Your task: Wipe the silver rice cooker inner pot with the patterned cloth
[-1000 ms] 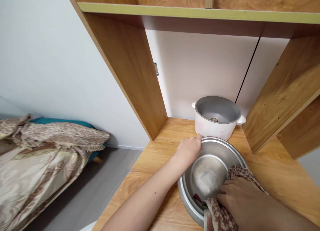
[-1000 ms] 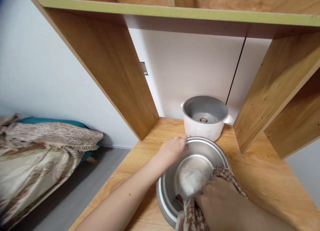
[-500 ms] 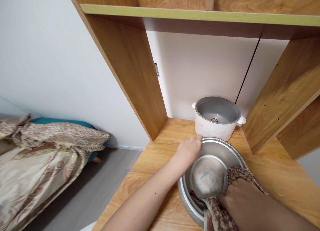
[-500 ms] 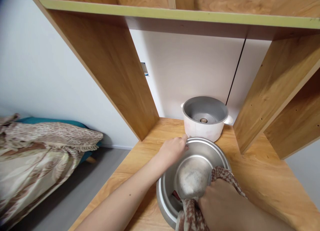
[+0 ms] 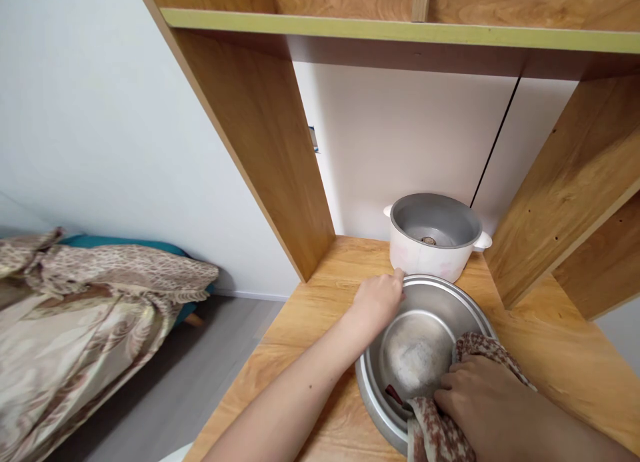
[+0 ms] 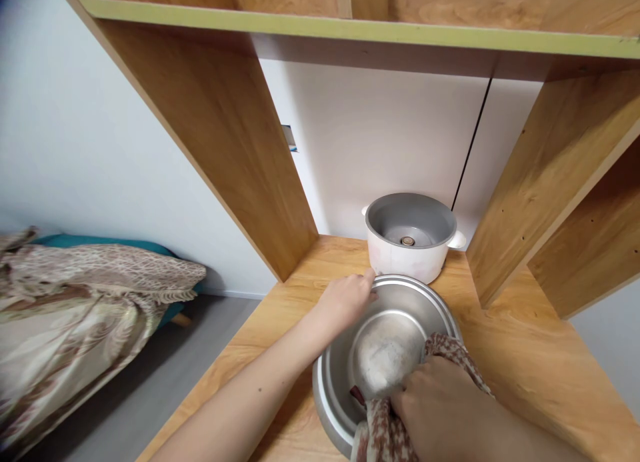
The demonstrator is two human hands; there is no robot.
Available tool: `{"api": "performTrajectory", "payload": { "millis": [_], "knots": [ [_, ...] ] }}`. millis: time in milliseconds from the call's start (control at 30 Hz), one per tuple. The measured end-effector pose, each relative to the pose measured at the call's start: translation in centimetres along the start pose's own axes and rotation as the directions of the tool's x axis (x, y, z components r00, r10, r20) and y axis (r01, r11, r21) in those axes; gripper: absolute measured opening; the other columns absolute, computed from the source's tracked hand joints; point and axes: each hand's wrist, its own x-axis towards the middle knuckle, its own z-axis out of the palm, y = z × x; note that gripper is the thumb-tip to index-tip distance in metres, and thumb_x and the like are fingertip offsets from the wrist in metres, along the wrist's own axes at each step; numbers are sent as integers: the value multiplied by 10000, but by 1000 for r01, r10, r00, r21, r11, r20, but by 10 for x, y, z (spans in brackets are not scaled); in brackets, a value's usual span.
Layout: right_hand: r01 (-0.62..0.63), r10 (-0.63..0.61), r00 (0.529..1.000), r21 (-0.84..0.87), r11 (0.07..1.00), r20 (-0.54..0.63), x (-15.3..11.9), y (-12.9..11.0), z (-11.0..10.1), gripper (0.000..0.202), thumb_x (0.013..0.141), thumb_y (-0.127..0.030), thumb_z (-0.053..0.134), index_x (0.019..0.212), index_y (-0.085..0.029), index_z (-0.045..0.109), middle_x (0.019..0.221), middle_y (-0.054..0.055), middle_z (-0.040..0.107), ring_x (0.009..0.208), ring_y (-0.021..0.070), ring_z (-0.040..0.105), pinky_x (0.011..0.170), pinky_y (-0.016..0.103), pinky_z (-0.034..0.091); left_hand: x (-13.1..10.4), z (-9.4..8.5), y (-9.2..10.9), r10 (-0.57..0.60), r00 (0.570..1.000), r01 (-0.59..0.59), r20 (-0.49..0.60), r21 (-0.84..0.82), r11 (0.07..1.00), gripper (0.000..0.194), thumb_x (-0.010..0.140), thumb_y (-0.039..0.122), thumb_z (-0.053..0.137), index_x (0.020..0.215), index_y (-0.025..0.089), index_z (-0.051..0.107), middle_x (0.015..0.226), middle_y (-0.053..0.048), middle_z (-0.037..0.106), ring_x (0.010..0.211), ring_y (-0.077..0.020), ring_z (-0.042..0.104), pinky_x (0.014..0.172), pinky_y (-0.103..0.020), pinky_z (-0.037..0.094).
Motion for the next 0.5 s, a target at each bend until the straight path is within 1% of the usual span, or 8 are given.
{"api": "performTrajectory", "payload": {
  "millis": [200, 300, 400, 500],
  "knots": [
    [-15, 15, 1000, 1, 1000, 16, -2, -1, -2, 279, 933, -473, 674, 1015, -237, 796, 1030, 77, 835, 951, 362, 771, 864, 462, 454, 0, 1, -1, 6, 1000, -6, -3, 3, 1000, 383, 1061, 387, 641, 1374, 166, 639, 1196, -94, 729, 1025, -229, 732, 919, -464, 642],
    [-18, 19, 1000, -12, 1000, 11, -3, -2, -3, 270, 932, -453, 663, 1009, -233, 801, 1030, 84, 835, 954, 364, 771, 866, 466, 459, 0, 1, 0, 8, 1000, -8, -6, 2, 1000, 382, 1068, 378, 631, 1385, 165, 633, 1181, -91, 734, 1023, -230, 736, 929, -471, 640],
    [-12, 12, 1000, -23, 1000, 0, -3, -3, -3, 265, 930, -458, 641, 953, -244, 796, 964, 77, 836, 887, 351, 771, 824, 455, 464, 1, 1, 0, 9, 1000, -9, -5, 3, 1000, 380, 1071, 373, 625, 1387, 163, 631, 1163, -88, 740, 1014, -229, 740, 930, -471, 640],
    [1, -1, 1000, -15, 1000, -15, -2, -3, -3, 245, 924, -455, 642, 934, -259, 788, 940, 59, 839, 829, 320, 765, 754, 415, 463, 0, 1, 0, 12, 1000, -12, -7, 3, 1000, 386, 1078, 353, 611, 1409, 157, 614, 1150, -91, 747, 1020, -236, 747, 939, -477, 638]
  ]
}}
